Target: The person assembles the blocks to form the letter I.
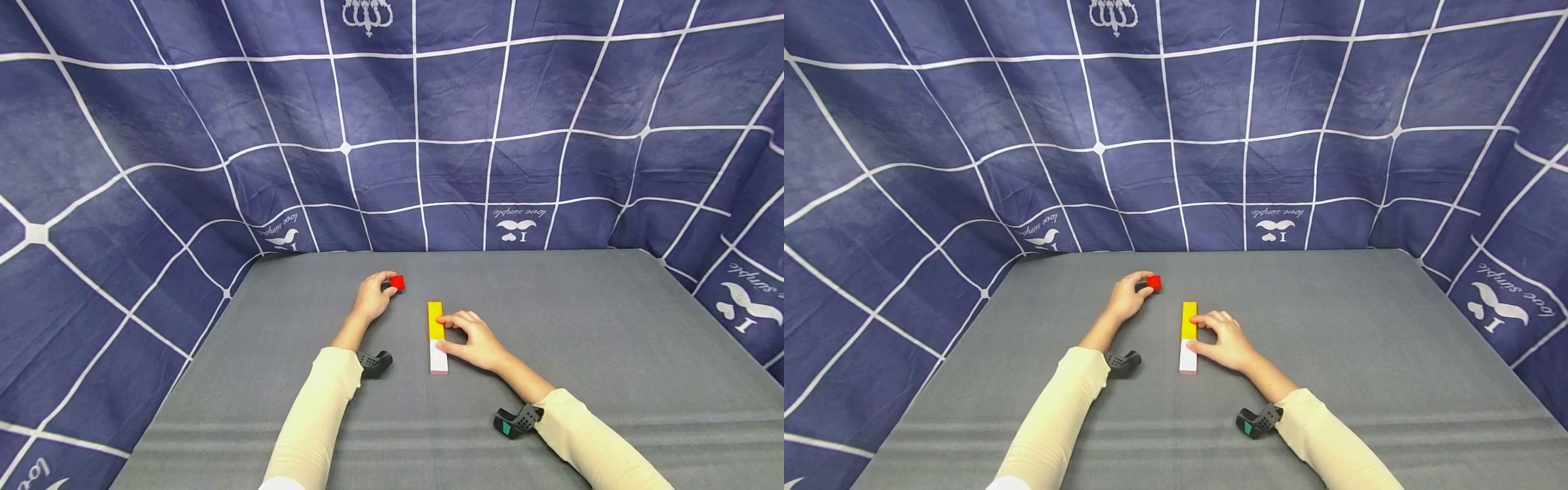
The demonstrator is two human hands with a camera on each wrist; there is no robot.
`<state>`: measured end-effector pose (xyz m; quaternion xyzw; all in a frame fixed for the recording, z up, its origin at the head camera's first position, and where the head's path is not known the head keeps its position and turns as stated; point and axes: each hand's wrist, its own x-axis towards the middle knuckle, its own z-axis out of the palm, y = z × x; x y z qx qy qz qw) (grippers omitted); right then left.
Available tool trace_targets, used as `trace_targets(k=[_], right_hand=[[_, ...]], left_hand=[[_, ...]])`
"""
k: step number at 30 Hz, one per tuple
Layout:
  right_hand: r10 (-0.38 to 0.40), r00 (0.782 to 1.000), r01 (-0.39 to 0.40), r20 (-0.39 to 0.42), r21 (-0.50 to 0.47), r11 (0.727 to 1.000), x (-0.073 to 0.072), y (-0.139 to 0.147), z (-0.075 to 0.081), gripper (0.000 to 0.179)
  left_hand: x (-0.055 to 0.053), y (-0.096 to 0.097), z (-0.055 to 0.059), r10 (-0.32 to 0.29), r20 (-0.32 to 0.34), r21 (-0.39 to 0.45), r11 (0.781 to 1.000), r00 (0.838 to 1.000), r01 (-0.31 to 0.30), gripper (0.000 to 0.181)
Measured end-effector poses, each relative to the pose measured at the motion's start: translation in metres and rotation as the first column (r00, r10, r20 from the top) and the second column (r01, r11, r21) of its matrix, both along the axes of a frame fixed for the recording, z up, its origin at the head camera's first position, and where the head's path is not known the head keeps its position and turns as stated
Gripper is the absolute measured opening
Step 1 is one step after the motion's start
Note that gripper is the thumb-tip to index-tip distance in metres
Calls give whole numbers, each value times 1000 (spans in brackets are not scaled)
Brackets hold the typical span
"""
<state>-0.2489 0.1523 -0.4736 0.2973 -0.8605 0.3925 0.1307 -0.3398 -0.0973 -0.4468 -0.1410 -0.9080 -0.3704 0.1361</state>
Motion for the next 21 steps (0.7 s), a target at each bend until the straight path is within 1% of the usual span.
trace_targets(k=[10,15,21], right_hand=[[-7,1000,7,1,9,1000,0,0,1,42],[-13,1000,13,11,14,1000,0,0,2,42],[-11,1000,11,7,14,1000,1,-1,3,42]], left_hand=[[2,16,0,-33,31,-17,999,999,34,33],[3,24,-2,-55,29,-42,998,998,56,32],[4,34,-3,-74,44,-45,996,996,76,32]])
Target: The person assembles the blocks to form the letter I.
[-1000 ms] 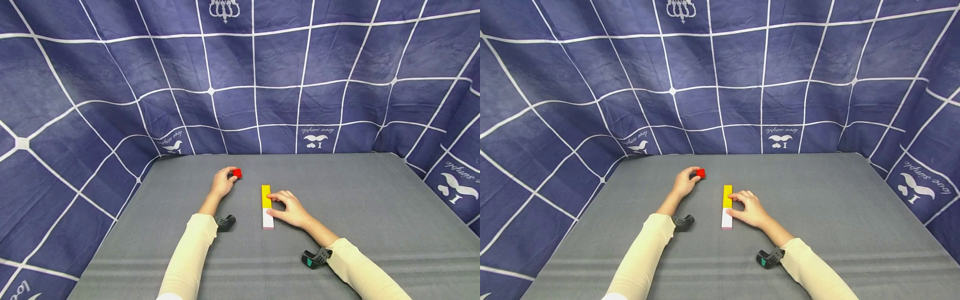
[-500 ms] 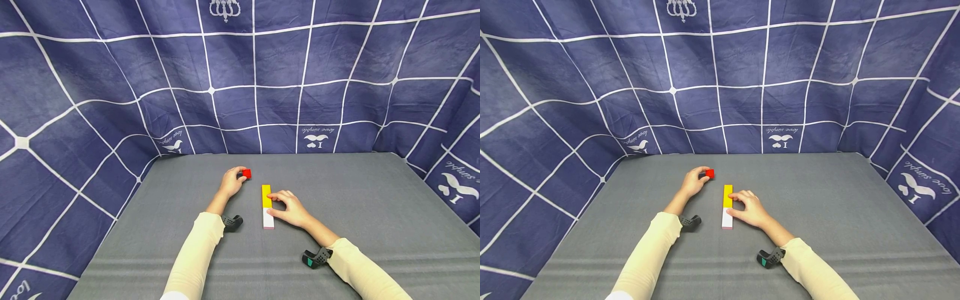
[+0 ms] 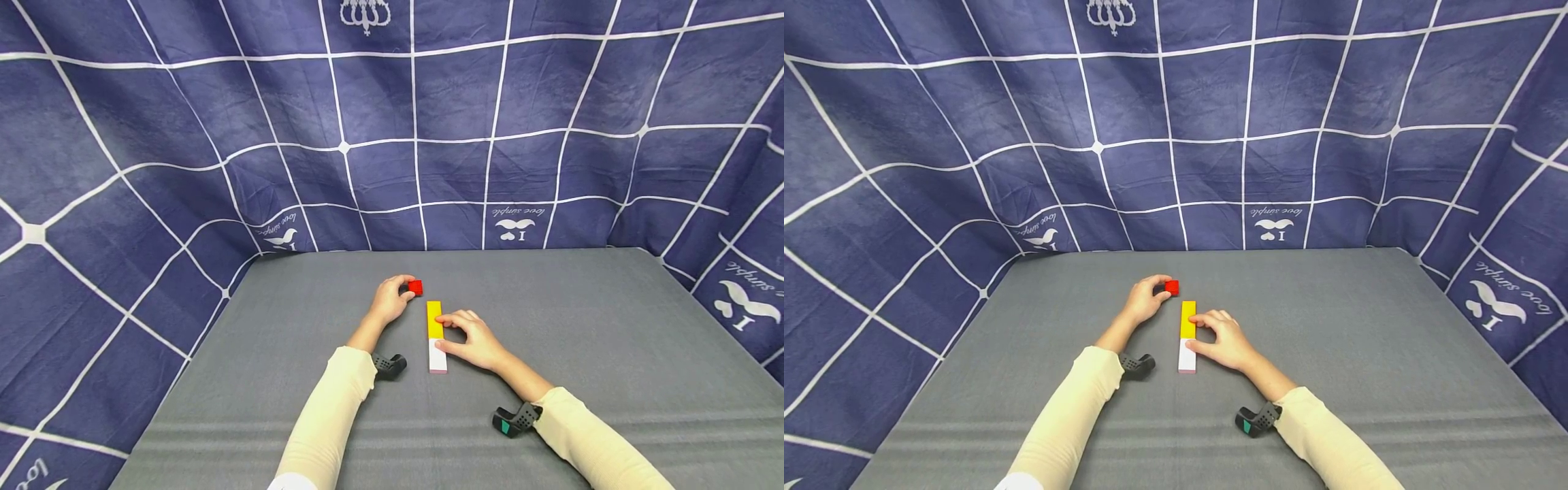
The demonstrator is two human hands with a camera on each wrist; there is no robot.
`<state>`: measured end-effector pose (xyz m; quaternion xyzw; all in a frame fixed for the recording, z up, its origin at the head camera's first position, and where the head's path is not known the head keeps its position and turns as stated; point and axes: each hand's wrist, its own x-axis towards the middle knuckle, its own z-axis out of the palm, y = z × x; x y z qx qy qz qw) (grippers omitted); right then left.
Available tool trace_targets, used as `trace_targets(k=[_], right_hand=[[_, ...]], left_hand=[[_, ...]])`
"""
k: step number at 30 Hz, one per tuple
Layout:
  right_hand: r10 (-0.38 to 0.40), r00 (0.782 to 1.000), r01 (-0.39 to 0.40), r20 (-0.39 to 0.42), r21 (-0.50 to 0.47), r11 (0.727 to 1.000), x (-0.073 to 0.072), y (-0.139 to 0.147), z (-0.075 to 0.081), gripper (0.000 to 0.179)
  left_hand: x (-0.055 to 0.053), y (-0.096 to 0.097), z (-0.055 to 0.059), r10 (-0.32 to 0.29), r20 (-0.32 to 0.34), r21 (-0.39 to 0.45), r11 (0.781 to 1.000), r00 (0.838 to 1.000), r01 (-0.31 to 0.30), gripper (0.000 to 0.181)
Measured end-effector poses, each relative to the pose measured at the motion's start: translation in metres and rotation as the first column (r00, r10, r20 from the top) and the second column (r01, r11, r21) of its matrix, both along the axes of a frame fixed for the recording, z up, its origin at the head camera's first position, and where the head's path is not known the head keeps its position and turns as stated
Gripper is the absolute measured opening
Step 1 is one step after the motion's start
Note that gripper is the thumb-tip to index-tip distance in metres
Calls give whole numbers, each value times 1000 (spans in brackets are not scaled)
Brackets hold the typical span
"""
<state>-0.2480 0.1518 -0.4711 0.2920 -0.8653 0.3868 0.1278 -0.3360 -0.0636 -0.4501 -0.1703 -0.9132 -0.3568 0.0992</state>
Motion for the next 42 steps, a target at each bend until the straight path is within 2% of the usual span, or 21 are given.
trace_targets(k=[15,30,37,42], right_hand=[[4,1000,-4,7,-4,1000,0,0,1,43],[1,1000,-1,-4,0,1000,0,1,1,43],[-1,1000,1,7,2,1000,1,1,2,43],[2,1000,-2,3,2,1000,0,1,0,43]], left_hand=[[2,20,-2,-35,23,-19,999,999,36,33],[0,28,-3,-86,-13,-36,996,996,85,31],[0,29,-5,-87,-32,-60,995,996,85,31],[1,29,-6,-80,-16,-63,995,997,79,32]])
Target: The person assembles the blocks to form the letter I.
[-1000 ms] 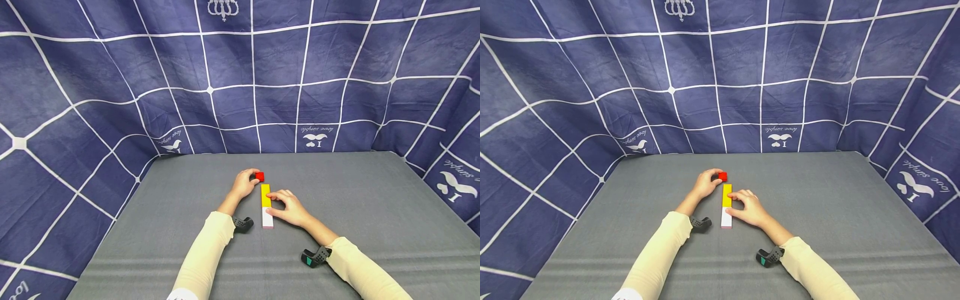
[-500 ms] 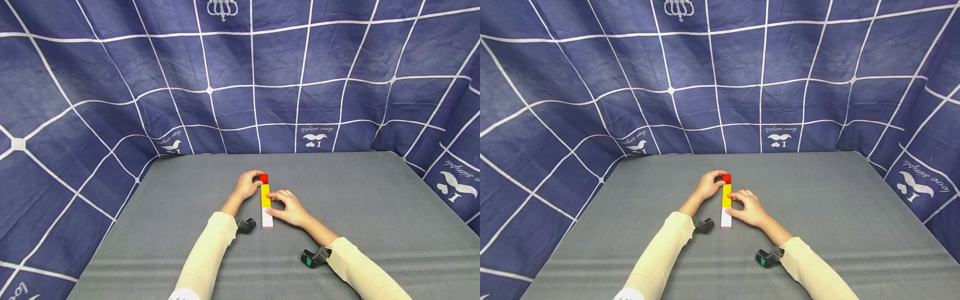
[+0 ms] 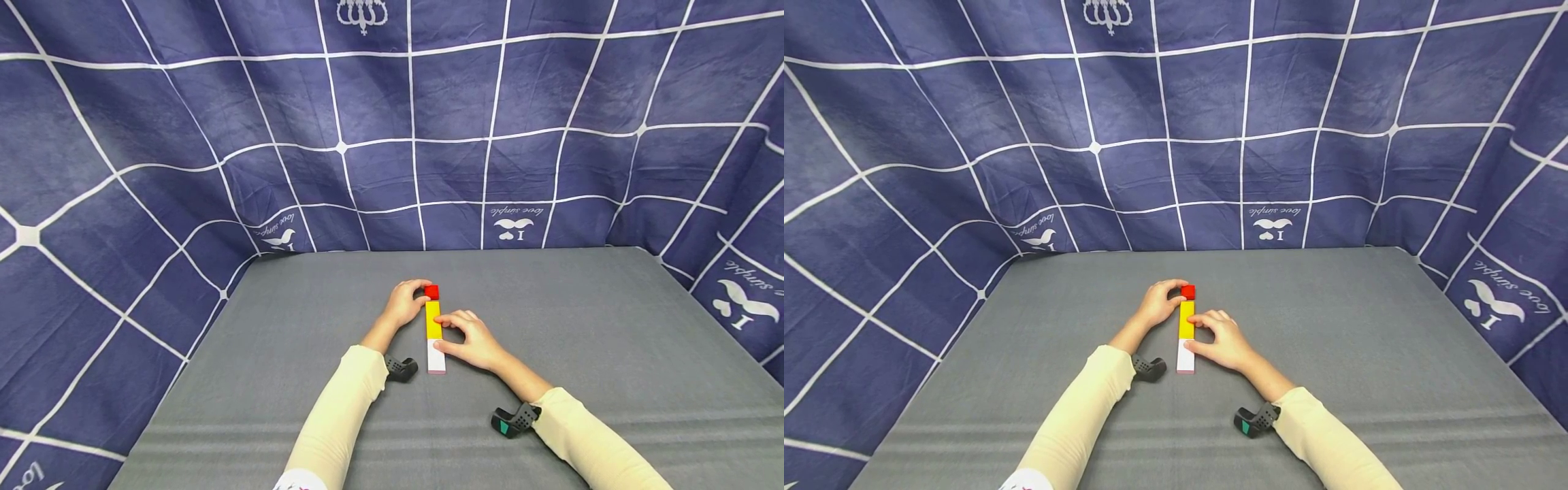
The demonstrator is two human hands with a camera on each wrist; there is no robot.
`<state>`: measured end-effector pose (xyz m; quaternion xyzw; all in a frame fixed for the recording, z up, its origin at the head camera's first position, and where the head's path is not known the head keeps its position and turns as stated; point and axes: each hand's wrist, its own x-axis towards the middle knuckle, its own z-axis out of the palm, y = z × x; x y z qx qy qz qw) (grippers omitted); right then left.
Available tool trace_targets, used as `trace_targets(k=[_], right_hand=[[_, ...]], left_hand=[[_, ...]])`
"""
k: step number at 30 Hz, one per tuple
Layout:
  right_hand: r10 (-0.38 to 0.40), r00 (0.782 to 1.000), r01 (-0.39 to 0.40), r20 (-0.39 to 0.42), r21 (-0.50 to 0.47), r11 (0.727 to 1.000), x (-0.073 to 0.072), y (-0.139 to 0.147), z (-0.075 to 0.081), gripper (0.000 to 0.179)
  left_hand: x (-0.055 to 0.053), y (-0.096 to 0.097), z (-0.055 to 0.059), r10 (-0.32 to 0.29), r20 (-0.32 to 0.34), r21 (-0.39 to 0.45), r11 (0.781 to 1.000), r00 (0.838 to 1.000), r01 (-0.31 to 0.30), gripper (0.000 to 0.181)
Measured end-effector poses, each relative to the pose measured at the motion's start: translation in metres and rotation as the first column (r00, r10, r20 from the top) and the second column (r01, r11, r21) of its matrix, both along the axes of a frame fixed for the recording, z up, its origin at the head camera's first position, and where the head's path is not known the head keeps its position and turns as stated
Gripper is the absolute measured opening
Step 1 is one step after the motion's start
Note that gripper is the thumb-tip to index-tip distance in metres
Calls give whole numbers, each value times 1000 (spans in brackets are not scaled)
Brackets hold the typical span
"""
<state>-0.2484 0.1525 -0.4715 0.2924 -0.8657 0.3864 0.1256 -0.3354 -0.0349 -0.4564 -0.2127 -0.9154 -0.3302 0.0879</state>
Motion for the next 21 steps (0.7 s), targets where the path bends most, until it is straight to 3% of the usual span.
trace_targets(k=[13,21], right_hand=[[11,1000,-11,1,-17,1000,-1,-1,-3,43],[31,989,-13,143,-123,992,-3,4,4,40]], left_hand=[[0,-4,-3,-17,-20,18,1000,1000,17,37],[5,-12,-3,-26,-22,32,999,999,27,42]])
